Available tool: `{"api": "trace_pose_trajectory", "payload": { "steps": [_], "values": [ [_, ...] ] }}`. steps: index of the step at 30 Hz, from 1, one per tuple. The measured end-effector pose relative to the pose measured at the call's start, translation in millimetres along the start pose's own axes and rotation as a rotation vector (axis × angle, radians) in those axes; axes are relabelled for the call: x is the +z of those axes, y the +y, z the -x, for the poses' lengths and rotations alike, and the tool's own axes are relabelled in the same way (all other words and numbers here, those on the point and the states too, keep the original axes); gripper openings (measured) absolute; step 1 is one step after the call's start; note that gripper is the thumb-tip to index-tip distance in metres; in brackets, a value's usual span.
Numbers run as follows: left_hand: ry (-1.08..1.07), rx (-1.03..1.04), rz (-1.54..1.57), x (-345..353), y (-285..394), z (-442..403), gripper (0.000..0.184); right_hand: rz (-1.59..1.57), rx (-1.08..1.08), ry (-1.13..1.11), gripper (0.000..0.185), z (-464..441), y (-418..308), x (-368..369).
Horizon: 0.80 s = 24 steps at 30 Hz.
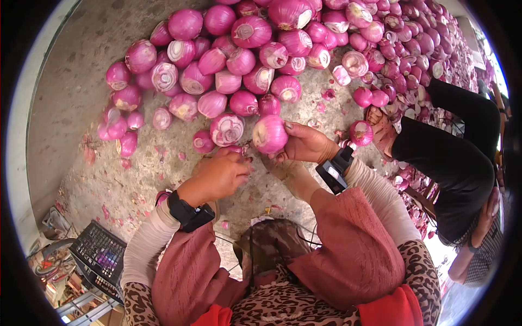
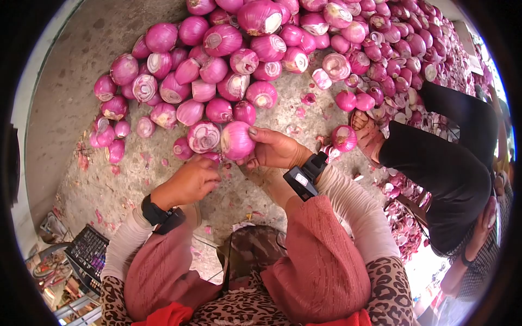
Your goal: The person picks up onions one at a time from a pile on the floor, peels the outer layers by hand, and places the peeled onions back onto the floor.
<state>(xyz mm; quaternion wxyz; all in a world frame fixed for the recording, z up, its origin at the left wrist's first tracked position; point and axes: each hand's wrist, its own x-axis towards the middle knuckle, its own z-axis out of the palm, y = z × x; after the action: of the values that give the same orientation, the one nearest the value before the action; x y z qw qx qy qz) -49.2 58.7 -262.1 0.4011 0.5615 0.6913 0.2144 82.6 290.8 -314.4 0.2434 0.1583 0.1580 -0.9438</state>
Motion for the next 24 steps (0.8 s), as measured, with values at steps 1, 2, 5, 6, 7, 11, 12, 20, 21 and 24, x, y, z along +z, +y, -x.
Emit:
{"api": "trace_pose_trajectory", "payload": {
  "steps": [1,2,5,6,7,11,12,20,21,24],
  "values": [
    [-0.033,0.019,-0.058,-0.2,2.6,0.4,0.016,-0.05,0.011,-0.003,0.057,0.7,0.3,-0.7],
    [-0.033,0.019,-0.059,0.6,2.9,0.4,0.016,-0.099,0.021,-0.005,0.051,1.2,-0.3,0.8],
    [-0.032,-0.041,0.05,5.7,0.3,0.7,0.016,-0.003,0.071,-0.046,0.05,5.0,-6.6,4.0],
    [0.003,-0.057,0.08,8.6,-1.5,0.7,0.018,-0.002,0.071,-0.047,0.05,5.4,-5.5,2.3],
    [0.038,-0.072,0.11,10.6,-2.8,0.5,0.02,0.065,0.102,-0.009,0.05,6.0,-2.6,-0.6],
    [0.007,-0.124,0.139,8.7,-3.8,-0.9,0.027,0.17,0.137,0.036,0.051,8.7,4.6,-2.0],
    [0.032,-0.149,0.213,6.8,-0.2,-3.2,0.028,0.185,0.135,0.036,0.052,8.2,4.6,0.0],
    [0.143,-0.193,0.457,2.0,5.2,-11.4,0.022,0.215,0.111,0.011,0.055,-2.1,4.4,13.4],
    [0.153,-0.181,0.433,-1.3,7.5,-12.6,0.019,0.207,0.094,0.005,0.055,-3.5,4.5,11.7],
    [0.189,-0.177,0.395,0.1,5.9,-14.0,0.013,0.31,0.097,0.022,0.054,-9.3,5.9,8.2]
  ]
}}
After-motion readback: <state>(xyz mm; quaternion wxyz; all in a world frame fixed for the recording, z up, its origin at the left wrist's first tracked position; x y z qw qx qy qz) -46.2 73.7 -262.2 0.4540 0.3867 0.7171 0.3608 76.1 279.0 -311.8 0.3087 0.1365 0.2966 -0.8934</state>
